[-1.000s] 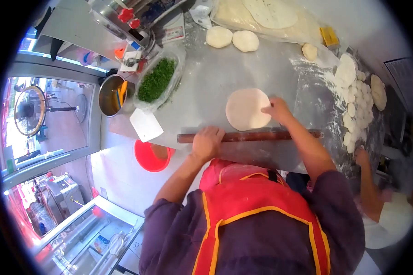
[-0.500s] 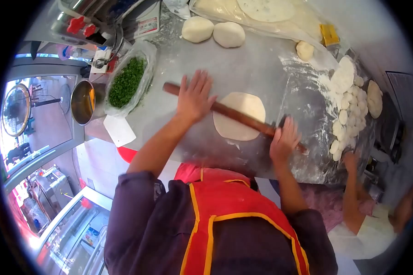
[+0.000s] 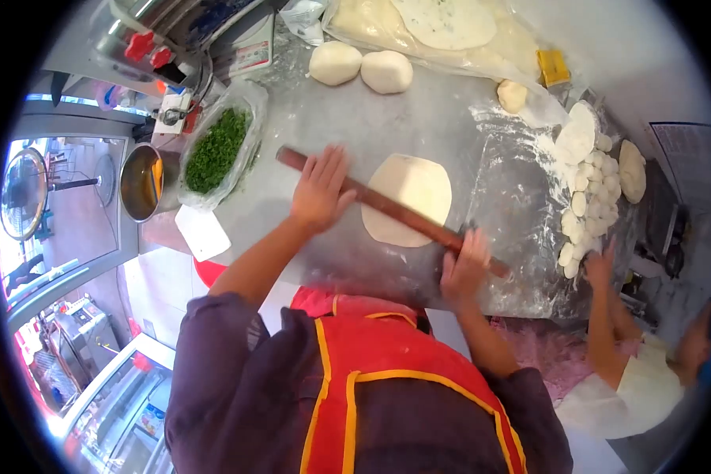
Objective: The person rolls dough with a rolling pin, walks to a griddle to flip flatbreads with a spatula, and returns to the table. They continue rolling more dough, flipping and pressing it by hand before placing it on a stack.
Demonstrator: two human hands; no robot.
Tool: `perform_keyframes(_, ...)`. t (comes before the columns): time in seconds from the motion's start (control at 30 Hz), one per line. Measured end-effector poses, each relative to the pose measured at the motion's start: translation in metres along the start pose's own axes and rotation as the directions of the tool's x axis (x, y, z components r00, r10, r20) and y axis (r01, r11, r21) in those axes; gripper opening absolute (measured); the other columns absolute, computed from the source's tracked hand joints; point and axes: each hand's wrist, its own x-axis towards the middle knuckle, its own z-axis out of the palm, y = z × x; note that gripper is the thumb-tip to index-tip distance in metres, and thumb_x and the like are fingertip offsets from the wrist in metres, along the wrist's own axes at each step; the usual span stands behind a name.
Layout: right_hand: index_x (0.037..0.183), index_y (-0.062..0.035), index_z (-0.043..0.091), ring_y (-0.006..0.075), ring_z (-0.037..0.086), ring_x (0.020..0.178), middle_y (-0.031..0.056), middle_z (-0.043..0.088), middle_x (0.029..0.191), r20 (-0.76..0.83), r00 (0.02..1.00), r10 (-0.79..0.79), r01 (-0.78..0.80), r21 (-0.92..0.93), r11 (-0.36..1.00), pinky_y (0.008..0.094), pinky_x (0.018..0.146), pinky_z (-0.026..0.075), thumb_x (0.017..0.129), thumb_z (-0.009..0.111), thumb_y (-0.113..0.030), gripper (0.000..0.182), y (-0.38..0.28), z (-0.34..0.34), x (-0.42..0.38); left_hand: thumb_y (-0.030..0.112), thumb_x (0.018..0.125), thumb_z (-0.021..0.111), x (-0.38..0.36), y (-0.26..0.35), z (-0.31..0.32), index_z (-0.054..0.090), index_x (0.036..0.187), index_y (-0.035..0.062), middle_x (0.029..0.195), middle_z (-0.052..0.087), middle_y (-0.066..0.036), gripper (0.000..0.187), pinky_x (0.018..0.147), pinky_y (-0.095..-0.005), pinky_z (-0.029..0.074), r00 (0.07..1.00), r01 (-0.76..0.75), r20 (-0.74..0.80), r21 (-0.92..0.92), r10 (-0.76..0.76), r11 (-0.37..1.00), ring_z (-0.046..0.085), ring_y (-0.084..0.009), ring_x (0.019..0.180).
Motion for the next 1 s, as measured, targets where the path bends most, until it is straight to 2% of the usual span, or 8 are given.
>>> perform_keyframes(0.1,0.142,0.0019,0.038,0.0376,0.032,0.139,0.0230,0.038,0.147,0.082,0.997,0.002,-0.004,0.029,1.000,0.0551,0.113,0.021,0.094,0.051,-0.020,0.055,0.009,0.003,-0.011,0.033,0.090,0.061,-0.021,-0.011,0.007,0.044,0.137,-0.0014,0.148,0.040,-0.019,0.061,0.114,-0.0501,0.024,0.993,-0.091,-0.080,-0.060,0.086,0.994,0.030,-0.0321,0.142)
perform_keyframes(0.17,0.142,0.0016,0.039,0.0375,0.033,0.139,0.0230,0.039,0.147,-0.029,0.996,0.089,-0.087,0.066,0.994,0.0537,0.113,0.022,0.096,0.050,-0.021,0.052,0.037,0.008,0.035,0.035,0.092,0.058,0.028,-0.017,0.007,0.044,0.137,-0.0009,0.147,0.041,-0.018,0.060,0.115,-0.0487,0.024,0.993,-0.087,-0.085,-0.049,0.082,0.995,0.032,-0.0319,0.140)
perform_keyframes(0.27,0.142,0.0015,0.039,0.0376,0.033,0.139,0.0226,0.039,0.147,-0.031,0.993,0.118,-0.121,-0.119,0.985,0.0538,0.113,0.022,0.098,0.049,-0.021,0.051,0.026,0.008,0.068,0.036,0.091,0.055,0.063,-0.002,-0.001,0.042,0.139,-0.0002,0.148,0.041,-0.017,0.061,0.116,-0.0479,0.023,0.990,0.004,-0.140,0.043,0.002,0.999,0.034,-0.0303,0.140)
perform_keyframes(0.53,0.143,-0.0013,0.039,0.0359,0.036,0.137,0.0198,0.040,0.147,-0.037,0.999,0.006,-0.010,-0.103,0.995,0.0550,0.113,0.022,0.094,0.053,-0.026,0.058,-0.014,0.009,-0.052,0.034,0.086,0.065,-0.088,0.008,-0.017,0.035,0.144,-0.0005,0.151,0.035,-0.019,0.074,0.117,-0.0521,0.017,0.986,0.122,0.117,-0.016,-0.119,0.992,0.025,-0.0339,0.144)
perform_keyframes(0.57,0.143,-0.0013,0.038,0.0356,0.037,0.137,0.0196,0.040,0.147,-0.079,0.997,-0.020,0.010,-0.122,0.992,0.0553,0.113,0.022,0.093,0.053,-0.027,0.058,-0.011,0.010,-0.047,0.036,0.087,0.063,-0.074,0.005,-0.011,0.038,0.143,-0.0007,0.150,0.036,-0.018,0.071,0.116,-0.0521,0.018,0.996,0.026,-0.084,-0.044,-0.030,0.999,0.026,-0.0323,0.144)
perform_keyframes(0.77,0.143,0.0002,0.037,0.0370,0.036,0.136,0.0199,0.039,0.147,-0.104,0.991,0.079,-0.095,-0.161,0.982,0.0547,0.111,0.024,0.098,0.046,-0.030,0.055,0.034,0.012,0.093,0.040,0.092,0.054,0.080,0.000,0.000,0.042,0.141,0.0045,0.151,0.036,-0.015,0.061,0.116,-0.0528,0.017,0.980,0.075,-0.193,0.108,-0.053,0.991,0.028,-0.0297,0.143)
perform_keyframes(0.9,0.144,-0.0003,0.036,0.0369,0.036,0.136,0.0224,0.039,0.147,-0.028,1.000,-0.002,-0.001,-0.085,0.996,0.0527,0.111,0.026,0.098,0.047,-0.029,0.056,0.023,0.007,0.029,0.039,0.092,0.056,0.006,-0.002,-0.009,0.044,0.140,0.0068,0.149,0.039,-0.015,0.059,0.114,-0.0506,0.022,0.998,-0.001,0.055,0.077,-0.003,0.997,0.033,-0.0306,0.140)
perform_keyframes(1.0,0.143,0.0001,0.037,0.0367,0.040,0.134,0.0222,0.043,0.144,0.077,0.996,-0.044,0.047,-0.025,0.999,0.0498,0.110,0.030,0.095,0.053,-0.028,0.058,0.010,0.007,-0.001,0.028,0.084,0.064,-0.049,-0.005,-0.013,0.053,0.126,0.0066,0.129,0.052,-0.015,0.048,0.106,-0.0486,0.032,0.993,-0.118,-0.016,-0.039,0.117,0.992,0.046,-0.0327,0.124)
